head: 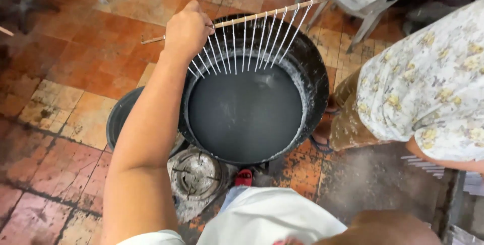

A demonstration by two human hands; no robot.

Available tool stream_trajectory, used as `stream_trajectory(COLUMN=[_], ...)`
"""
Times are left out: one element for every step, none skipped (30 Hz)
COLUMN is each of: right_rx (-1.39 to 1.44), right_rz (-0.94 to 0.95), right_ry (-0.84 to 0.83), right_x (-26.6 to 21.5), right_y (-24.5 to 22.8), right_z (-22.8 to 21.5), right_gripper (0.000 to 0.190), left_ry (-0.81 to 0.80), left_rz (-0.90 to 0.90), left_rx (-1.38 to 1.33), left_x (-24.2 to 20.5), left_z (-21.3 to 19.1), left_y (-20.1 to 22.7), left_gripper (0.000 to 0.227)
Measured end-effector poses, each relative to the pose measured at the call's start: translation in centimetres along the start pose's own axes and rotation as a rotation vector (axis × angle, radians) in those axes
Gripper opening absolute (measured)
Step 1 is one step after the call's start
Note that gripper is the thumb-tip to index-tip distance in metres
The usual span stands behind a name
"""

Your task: Dipping a rack of wicks into a vat of molten wax and hanging them on a frame to dry and build up layers.

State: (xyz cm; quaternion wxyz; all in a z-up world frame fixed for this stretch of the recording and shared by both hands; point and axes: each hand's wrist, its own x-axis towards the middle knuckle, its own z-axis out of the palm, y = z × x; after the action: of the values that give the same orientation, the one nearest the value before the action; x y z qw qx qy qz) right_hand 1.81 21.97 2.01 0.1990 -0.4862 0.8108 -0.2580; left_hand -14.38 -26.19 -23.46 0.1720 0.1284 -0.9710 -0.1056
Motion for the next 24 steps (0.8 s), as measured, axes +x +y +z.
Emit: stream_trajectory(right_rx=[0.008, -0.001, -0.01, -0.02, -0.03, -0.024, -0.018, -0.012, -0.006, -0.004, -0.001, 0.001, 0.012, -0.162, -0.338, -0.331, -0.367, -0.403, -0.398, -0.395, -0.393, -0.386, -0.389, -0.396], right_rz=[0.009, 0.002, -0.006, -0.015, -0.025, -0.012, 0.0, 0.013, 0.026, 0.039, 0.052, 0.063, 0.074, 0.128, 0.181, 0.193, 0.231, 0.267, 0.277, 0.323, 0.369, 0.379, 0.39, 0.401], right_ry=[0.004, 0.015, 0.025, 0.037, 0.049, 0.053, 0.058, 0.072, 0.086, 0.094, 0.103, 0.114, 0.111, 0.232, 0.35, 0.345, 0.31, 0.272, 0.265, 0.209, 0.152, 0.143, 0.166, 0.194], right_x=[1.3, 2.9, 4.5, 6.2, 7.9, 9.0, 10.2, 11.2, 12.1, 13.1, 13.8, 14.7, 15.5, 16.5, 17.6, 17.6, 17.7, 17.7, 17.5, 17.5, 17.5, 17.3, 17.1, 17.0], right_y=[2.0, 3.8, 5.2, 7.6, 10.0, 11.6, 13.9, 16.4, 18.9, 21.6, 24.0, 26.3, 28.9, 31.4, 34.0, 35.0, 36.1, 37.2, 37.2, 37.3, 37.3, 37.3, 37.2, 37.3], right_z=[0.8, 2.2, 3.8, 5.0, 6.2, 7.8, 9.7, 11.7, 13.6, 15.6, 17.6, 20.0, 22.3, 24.4, 26.5, 28.1, 29.7, 31.3, 31.7, 31.9, 32.1, 32.0, 31.9, 31.7], right_gripper=[0.032, 0.032, 0.031, 0.031, 0.031, 0.031, 0.031, 0.031, 0.031, 0.031, 0.031, 0.031, 0.031, 0.041, 0.054, 0.054, 0.055, 0.056, 0.056, 0.054, 0.052, 0.052, 0.051, 0.05], left_ry=[-0.021, -0.083, -0.146, -0.141, -0.149, -0.186, -0.207, -0.248, -0.289, -0.306, -0.349, -0.39, -0.406, -0.425, -0.445, -0.459, -0.479, -0.499, -0.513, -0.547, -0.582, -0.597, -0.609, -0.618], left_rz=[-0.003, -0.019, -0.036, -0.044, -0.076, -0.101, -0.102, -0.092, -0.082, -0.079, -0.09, -0.1, -0.096, -0.086, -0.076, -0.072, -0.077, -0.083, -0.08, -0.128, -0.176, -0.174, -0.195, -0.212], left_rx=[0.0, 0.053, 0.105, 0.108, 0.091, 0.069, 0.067, 0.082, 0.098, 0.095, 0.08, 0.067, 0.068, 0.05, 0.033, 0.031, 0.026, 0.02, 0.017, -0.01, -0.037, -0.039, -0.043, -0.048], left_x=[-1.3, -2.3, -3.3, -4.3, -5.2, -6.9, -8.1, -8.9, -9.6, -10.1, -10.5, -10.9, -11.2, -11.2, -11.1, -10.9, -10.7, -10.5, -10.6, -10.4, -10.2, -10.2, -10.2, -9.9], left_z=[0.3, 0.2, 0.1, 0.8, 1.5, 2.5, 3.3, 4.3, 5.3, 6.4, 7.5, 8.6, 10.2, 11.7, 13.1, 15.0, 17.0, 19.0, 20.9, 22.7, 24.6, 26.7, 28.7, 30.8], left_y=[0.9, 1.6, 2.2, 2.5, 2.8, 3.4, 3.1, 3.0, 2.8, 2.5, 2.2, 1.8, 1.4, 1.0, 0.5, 0.0, -0.5, -1.0, -1.3, -1.7, -2.1, -2.7, -3.3, -3.8], left_gripper=[0.009, 0.011, 0.014, 0.014, 0.009, 0.014, 0.014, 0.015, 0.016, 0.016, 0.015, 0.014, 0.014, 0.014, 0.014, 0.014, 0.015, 0.015, 0.015, 0.016, 0.016, 0.016, 0.016, 0.016])
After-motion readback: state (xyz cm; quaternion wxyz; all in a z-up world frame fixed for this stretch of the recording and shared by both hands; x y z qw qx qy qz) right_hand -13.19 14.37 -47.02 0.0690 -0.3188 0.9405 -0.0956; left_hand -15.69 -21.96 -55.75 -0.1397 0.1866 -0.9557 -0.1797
